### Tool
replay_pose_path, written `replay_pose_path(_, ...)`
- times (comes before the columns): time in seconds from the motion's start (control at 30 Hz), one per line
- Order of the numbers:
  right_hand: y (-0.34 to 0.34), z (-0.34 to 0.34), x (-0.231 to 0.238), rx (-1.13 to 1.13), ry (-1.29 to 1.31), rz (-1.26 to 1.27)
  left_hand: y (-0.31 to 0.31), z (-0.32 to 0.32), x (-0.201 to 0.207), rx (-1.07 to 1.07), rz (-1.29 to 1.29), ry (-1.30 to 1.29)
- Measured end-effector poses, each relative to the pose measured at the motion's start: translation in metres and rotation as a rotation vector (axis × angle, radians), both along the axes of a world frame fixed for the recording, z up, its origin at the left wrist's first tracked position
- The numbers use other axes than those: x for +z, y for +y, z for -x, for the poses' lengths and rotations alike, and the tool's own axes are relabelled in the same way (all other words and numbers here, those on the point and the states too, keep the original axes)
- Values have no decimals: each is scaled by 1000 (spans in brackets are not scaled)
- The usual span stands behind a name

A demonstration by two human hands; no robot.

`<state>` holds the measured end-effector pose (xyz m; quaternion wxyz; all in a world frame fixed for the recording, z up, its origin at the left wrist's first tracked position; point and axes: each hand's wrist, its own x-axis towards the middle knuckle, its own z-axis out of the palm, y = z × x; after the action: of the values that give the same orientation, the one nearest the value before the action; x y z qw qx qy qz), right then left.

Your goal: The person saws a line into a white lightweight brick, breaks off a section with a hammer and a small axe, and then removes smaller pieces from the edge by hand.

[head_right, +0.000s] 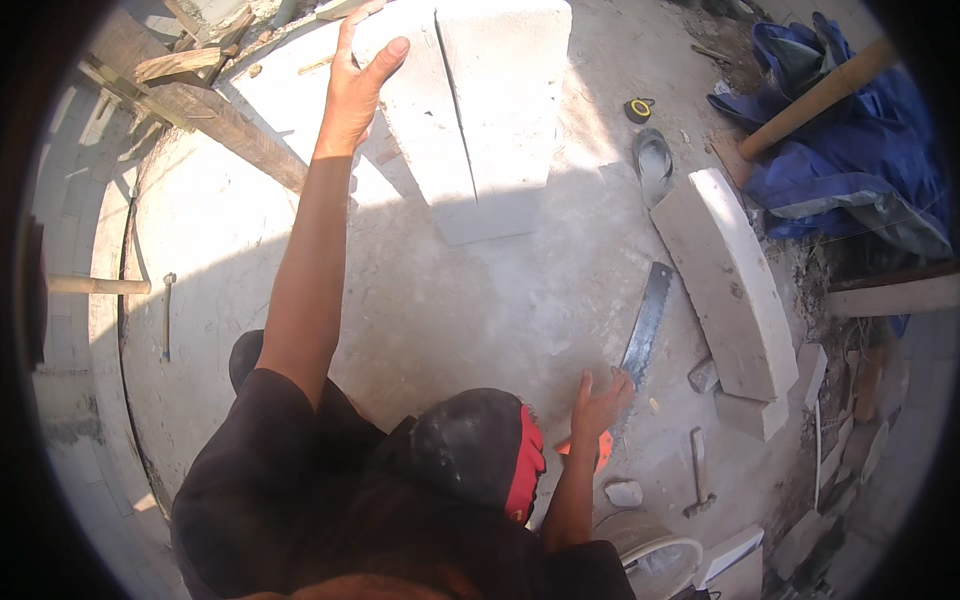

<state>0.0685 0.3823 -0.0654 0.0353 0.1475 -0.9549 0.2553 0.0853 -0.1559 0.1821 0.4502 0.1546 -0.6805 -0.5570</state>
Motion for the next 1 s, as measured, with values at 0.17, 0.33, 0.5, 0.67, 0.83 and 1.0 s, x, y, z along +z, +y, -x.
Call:
replay_pose_path(0.17,104,-113,-4,-45,-114,-235,-40,10,-17,156,-61,-24)
replay_pose_path(0.33,111,-125,-26,32,-111,-208,-77,20,-49,202,27,-115)
replay_pose_path(0.5,126,-108,-40,-10,-198,47,-84,42,-30,142,-221,-73)
replay_pose_path(0.67,68,-109,62,-226,-362,541,-16,38,27,235,-86,157)
replay_pose_path(0.83,46,-113,70,-137,-168,603,-25,42,33,286,-72,91)
replay_pose_path(1.0,-21,-66,129,320,-169,891,-23,44,40,300,-122,-33)
